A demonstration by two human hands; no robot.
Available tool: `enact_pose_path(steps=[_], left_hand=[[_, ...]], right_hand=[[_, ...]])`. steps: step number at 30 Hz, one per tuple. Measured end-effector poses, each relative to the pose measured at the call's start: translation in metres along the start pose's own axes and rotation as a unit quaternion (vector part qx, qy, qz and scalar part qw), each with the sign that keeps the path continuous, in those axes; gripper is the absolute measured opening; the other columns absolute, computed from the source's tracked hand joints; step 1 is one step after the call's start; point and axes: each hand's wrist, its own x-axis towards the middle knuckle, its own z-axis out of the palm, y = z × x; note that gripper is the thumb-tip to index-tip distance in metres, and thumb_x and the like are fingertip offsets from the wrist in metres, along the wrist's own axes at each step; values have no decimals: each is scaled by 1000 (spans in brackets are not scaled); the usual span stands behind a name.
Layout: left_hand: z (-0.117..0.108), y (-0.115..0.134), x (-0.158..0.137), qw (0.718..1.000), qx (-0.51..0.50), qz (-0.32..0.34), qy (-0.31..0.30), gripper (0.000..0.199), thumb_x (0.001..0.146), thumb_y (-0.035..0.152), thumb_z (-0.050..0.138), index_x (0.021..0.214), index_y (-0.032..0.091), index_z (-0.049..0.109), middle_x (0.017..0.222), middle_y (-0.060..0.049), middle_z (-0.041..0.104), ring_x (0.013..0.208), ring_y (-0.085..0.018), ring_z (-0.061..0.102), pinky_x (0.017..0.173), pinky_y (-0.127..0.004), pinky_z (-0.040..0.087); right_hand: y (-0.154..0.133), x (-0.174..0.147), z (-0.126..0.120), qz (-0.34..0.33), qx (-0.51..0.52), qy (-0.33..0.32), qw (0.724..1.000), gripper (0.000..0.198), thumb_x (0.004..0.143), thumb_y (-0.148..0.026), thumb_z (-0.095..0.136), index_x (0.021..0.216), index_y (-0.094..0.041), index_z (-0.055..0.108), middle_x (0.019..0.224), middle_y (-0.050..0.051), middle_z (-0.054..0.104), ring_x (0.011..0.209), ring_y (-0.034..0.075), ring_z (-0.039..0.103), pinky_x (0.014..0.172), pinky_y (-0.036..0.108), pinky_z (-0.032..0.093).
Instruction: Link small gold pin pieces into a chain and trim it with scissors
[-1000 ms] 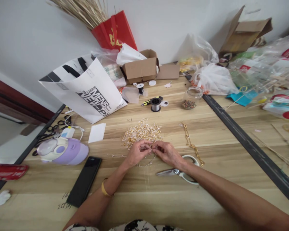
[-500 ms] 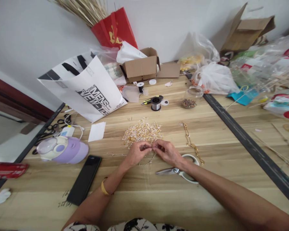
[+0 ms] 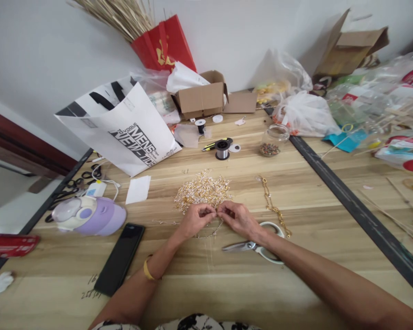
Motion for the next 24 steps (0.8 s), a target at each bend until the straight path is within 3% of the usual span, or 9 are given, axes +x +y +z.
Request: enact_pose_path(steps=[24], left_hand=[[0, -3, 0, 1000, 6, 14, 8, 14, 74, 24, 61, 70, 11, 61, 63, -1, 59, 57, -9, 52, 55, -19, 41]], right_hand=[[-3, 0, 0, 6, 6, 0, 1000, 7, 82, -19, 53, 77, -16, 58, 62, -3, 53, 55, 10, 46, 53, 20, 34]])
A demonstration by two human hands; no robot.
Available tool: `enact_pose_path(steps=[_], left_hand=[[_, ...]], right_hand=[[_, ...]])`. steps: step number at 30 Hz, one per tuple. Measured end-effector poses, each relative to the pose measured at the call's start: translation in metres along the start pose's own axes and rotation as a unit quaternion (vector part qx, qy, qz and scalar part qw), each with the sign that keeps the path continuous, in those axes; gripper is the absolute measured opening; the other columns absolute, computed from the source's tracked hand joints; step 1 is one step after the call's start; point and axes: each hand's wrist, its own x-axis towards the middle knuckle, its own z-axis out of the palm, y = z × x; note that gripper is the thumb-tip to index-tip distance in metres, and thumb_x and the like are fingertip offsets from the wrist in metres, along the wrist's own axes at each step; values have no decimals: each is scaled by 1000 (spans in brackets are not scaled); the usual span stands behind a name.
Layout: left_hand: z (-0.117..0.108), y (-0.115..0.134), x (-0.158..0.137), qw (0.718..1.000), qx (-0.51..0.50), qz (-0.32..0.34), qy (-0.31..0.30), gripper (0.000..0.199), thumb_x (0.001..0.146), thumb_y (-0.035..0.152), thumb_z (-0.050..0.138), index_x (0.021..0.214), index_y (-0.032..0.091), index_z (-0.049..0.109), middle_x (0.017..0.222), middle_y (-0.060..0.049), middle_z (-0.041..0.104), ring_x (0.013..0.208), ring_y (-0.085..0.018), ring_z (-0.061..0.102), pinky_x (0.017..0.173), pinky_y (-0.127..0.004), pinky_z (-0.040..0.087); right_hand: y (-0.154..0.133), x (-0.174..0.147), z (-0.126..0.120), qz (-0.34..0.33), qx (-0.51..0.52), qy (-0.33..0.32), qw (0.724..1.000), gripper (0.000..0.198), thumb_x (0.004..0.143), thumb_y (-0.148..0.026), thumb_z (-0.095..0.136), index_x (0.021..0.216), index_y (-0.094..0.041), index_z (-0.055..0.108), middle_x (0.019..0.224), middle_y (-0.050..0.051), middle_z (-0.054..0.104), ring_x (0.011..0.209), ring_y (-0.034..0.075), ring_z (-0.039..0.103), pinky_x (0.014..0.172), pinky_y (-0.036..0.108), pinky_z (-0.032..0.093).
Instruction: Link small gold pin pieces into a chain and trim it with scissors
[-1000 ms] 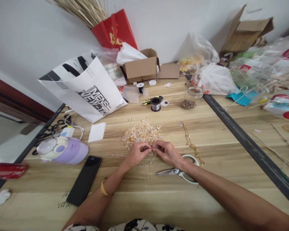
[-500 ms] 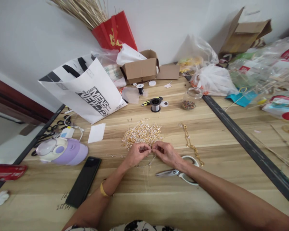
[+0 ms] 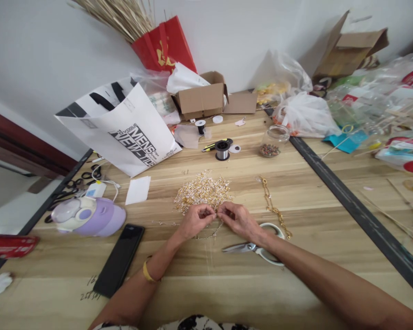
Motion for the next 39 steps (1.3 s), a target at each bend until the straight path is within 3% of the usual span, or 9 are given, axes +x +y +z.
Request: enact_pose_path(steps=[39], left_hand=[[1, 0, -1, 999, -12, -1, 30, 12, 72, 24, 62, 70, 12, 61, 66, -2, 61, 61, -11, 55, 58, -21, 43]], right_hand=[[1, -2, 2, -34, -6, 10, 999, 4, 80, -17, 53, 78, -17, 56, 61, -2, 53, 52, 9, 45, 49, 19, 35]])
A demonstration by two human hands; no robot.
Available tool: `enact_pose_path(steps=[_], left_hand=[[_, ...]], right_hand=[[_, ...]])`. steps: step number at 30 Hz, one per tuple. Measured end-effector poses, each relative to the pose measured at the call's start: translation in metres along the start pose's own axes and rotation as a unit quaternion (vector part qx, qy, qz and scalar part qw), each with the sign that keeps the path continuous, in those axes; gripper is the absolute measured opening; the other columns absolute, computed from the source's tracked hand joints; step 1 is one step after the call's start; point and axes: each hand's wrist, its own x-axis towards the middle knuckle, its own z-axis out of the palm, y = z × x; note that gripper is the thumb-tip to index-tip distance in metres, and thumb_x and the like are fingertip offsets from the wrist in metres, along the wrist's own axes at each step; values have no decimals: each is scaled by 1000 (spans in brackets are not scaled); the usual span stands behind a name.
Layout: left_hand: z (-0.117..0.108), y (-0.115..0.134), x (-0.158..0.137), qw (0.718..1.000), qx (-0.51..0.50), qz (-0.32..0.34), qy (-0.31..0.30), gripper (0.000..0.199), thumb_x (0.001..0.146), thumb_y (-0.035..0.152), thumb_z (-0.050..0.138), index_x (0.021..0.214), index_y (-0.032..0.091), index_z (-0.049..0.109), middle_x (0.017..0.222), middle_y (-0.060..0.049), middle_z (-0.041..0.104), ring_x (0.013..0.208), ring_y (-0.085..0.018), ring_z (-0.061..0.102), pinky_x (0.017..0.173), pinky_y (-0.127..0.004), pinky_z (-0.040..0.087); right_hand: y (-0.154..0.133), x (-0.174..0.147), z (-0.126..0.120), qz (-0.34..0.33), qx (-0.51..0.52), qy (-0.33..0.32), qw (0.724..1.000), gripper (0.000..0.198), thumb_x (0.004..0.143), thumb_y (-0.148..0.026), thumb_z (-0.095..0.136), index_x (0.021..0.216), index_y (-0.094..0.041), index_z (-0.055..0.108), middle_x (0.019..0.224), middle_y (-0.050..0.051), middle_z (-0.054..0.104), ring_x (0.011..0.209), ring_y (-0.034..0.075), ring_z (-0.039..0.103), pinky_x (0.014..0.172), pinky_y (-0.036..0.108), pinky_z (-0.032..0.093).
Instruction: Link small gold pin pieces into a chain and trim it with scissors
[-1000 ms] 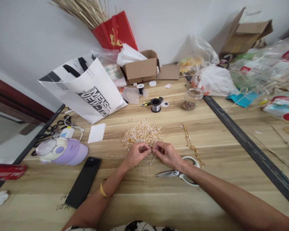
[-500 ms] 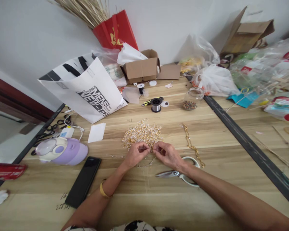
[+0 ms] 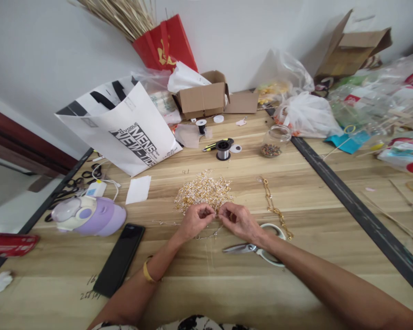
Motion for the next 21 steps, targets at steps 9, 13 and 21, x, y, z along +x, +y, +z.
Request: enact_pose_path(steps=[9, 13, 21], left_hand=[[0, -4, 1, 1000, 4, 4, -2, 12, 73, 23, 62, 71, 12, 61, 67, -3, 61, 62, -11, 54, 58, -21, 42], [0, -4, 1, 1000, -5, 4, -1, 13, 73, 25, 62, 71, 12, 61, 66, -3, 61, 62, -11, 55, 58, -21, 43], [0, -2, 0, 1000, -1, 5, 1, 11, 72, 22, 62, 70, 12, 61, 66, -2, 61, 61, -11, 55, 58, -21, 43]], right_hand=[[-3, 1, -1, 1, 9, 3, 1000, 4, 79, -17, 53, 76, -17, 56, 61, -2, 53, 52, 9, 45, 49, 19, 35], [-2, 0, -1, 1, 12, 0, 1000, 4, 79, -17, 53, 77, -17, 56, 61, -3, 53, 52, 9, 44, 48, 19, 35], [-1, 0, 0, -2, 6, -3, 1000, 4, 79, -16, 53, 77, -17, 56, 61, -3, 52, 52, 9, 45, 50, 19, 35]])
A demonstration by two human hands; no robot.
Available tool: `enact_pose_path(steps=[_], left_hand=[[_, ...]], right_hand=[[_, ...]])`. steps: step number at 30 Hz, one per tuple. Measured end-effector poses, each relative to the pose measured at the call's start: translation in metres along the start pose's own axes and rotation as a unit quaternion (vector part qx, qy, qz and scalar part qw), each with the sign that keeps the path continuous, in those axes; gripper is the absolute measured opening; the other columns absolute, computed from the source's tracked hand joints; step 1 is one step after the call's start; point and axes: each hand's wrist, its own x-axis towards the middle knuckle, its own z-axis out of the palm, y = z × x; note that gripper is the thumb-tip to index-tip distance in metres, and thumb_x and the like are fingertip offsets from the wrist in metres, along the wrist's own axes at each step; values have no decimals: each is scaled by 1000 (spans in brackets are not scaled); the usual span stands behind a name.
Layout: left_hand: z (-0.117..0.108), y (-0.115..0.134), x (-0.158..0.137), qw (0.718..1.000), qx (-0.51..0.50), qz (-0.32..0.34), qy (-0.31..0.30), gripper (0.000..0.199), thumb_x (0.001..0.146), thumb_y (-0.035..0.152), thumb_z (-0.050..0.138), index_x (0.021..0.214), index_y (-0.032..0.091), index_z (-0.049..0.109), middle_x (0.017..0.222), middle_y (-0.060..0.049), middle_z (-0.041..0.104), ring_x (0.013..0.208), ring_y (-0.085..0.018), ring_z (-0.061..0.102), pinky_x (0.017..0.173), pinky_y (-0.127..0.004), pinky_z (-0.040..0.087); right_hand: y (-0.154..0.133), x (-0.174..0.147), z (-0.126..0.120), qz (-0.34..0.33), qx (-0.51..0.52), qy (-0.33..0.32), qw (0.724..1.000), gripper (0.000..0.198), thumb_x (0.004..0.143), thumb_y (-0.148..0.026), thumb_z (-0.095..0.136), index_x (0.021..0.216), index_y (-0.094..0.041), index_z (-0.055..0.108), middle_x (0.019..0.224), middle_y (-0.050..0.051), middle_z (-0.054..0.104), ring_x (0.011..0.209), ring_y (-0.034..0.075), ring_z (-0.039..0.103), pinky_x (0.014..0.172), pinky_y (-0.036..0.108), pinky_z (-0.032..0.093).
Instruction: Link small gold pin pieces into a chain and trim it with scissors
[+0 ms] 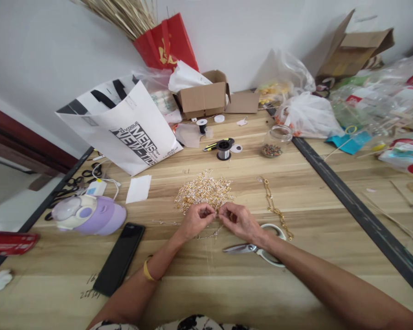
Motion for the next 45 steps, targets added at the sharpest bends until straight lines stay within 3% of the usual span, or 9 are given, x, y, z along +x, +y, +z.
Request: enact_pose_path(steps=[33, 45], left_hand=[[1, 6, -2, 999, -32, -13, -25, 10, 74, 20, 62, 73, 10, 65, 64, -3, 64, 60, -11, 58, 59, -21, 46], [0, 8, -2, 999, -8, 17, -35, 19, 81, 25, 57, 71, 11, 65, 65, -3, 65, 63, -13, 61, 62, -23, 49]], right_hand=[[0, 1, 1, 10, 12, 9, 1000, 5, 80, -16, 55, 75, -16, 57, 61, -3, 53, 53, 8, 45, 50, 19, 35], [-1, 1, 0, 20, 13, 3, 1000, 6, 80, -17, 54, 76, -16, 58, 61, -2, 54, 53, 9, 46, 50, 19, 35]])
